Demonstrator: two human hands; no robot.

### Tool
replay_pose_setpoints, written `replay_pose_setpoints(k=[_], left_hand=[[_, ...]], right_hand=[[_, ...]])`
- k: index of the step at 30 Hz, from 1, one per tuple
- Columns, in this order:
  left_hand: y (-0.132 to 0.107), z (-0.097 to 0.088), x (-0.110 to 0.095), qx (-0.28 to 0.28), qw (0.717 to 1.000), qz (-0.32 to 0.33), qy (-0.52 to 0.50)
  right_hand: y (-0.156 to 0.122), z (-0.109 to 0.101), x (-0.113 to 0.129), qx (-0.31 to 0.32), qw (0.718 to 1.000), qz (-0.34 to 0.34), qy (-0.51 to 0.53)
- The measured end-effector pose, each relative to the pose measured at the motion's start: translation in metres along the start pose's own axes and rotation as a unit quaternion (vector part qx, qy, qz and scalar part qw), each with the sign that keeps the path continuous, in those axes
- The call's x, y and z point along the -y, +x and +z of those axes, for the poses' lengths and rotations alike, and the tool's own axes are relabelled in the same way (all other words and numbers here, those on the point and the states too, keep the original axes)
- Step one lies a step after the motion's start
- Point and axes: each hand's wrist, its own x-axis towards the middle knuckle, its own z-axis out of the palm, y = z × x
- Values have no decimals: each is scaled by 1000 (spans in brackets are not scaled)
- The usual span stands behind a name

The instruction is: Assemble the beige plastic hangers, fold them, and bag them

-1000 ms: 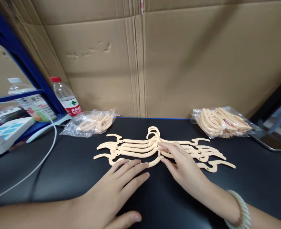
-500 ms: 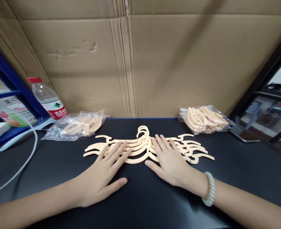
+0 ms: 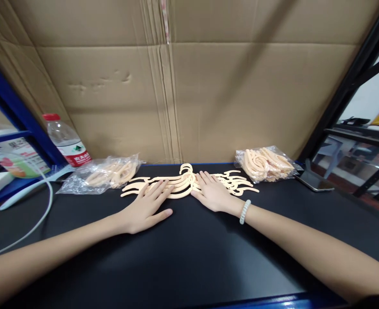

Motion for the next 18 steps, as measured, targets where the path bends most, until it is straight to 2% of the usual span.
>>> replay_pose_setpoints(k=[6, 13, 15, 18], left_hand=[[11, -2, 2, 4, 1000, -16, -5], [15, 0, 8, 3, 1000, -4, -11], [12, 1, 7, -24, 1000, -3, -4], [0, 2, 2, -111, 994, 16, 16]], right_hand=[[14, 6, -11, -12, 1000, -1, 4], [16, 8, -15, -34, 999, -11, -4], [13, 3, -12, -48, 999, -19, -14], [0, -6, -1, -99, 992, -71, -45]])
